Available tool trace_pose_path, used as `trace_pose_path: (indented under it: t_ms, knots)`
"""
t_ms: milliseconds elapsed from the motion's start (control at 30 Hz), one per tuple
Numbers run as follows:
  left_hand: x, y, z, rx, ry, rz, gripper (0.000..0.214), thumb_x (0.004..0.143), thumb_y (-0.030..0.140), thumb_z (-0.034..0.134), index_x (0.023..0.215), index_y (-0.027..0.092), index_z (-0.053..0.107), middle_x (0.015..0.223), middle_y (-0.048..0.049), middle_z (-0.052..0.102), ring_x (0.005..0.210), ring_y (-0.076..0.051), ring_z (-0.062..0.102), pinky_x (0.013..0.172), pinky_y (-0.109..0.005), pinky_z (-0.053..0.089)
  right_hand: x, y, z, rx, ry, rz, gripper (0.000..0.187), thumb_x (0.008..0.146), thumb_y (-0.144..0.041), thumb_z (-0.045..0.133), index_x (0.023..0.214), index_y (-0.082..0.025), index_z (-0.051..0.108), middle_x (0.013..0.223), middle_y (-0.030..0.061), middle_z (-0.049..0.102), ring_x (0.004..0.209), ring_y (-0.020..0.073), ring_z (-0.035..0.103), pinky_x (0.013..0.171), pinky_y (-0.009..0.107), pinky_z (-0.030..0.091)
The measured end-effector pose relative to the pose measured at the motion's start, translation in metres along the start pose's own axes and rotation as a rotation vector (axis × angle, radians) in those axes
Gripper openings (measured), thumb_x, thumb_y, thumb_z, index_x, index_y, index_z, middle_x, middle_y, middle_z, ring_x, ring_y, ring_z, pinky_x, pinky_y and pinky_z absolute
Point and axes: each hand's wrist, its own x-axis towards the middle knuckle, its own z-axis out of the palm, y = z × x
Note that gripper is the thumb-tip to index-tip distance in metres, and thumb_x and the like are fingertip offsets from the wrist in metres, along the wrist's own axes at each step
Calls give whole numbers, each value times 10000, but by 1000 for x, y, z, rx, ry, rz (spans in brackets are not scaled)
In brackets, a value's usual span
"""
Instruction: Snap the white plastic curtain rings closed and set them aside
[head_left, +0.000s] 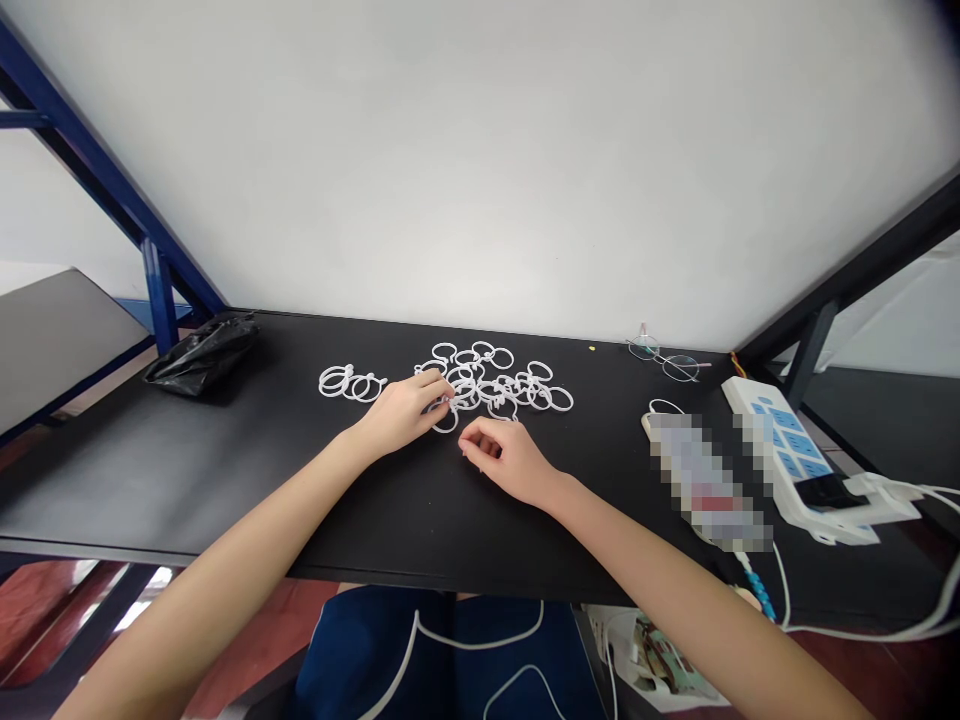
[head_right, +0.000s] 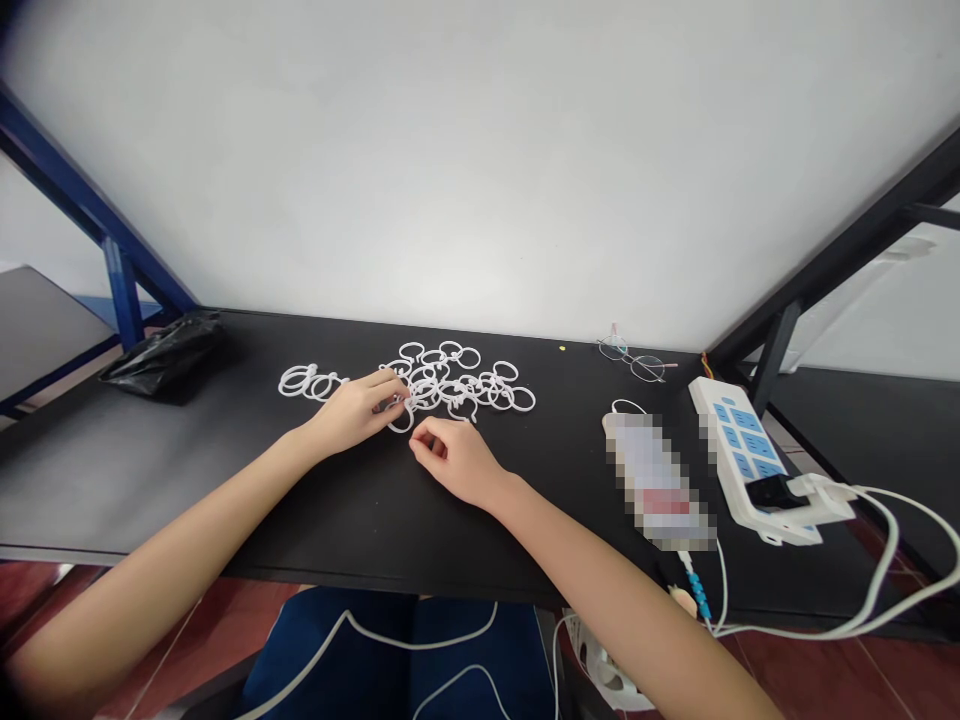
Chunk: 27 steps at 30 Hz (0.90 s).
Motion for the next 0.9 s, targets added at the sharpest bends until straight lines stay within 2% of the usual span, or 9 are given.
trace_pose_path:
  t_ms: [433,900]
  knots:
    - [-1,-3,2,1,6,11,153,928,209,462,956,189,611,941,-41,605,765,-131,567,628,-216,428,0,2,1,-5,2,-7,102,897,-218,540,824,-201,609,735,-3,655,588,112,588,580,232,481]
    - [-1,-1,1,-18,38,62,135,924,268,522,946,185,627,900,-36,631,767,-130,591,620,-204,441,0,1,1,0,5,-11,103,892,-207,542,821,-192,615,721,-9,651,583,103,574,583,222,473]
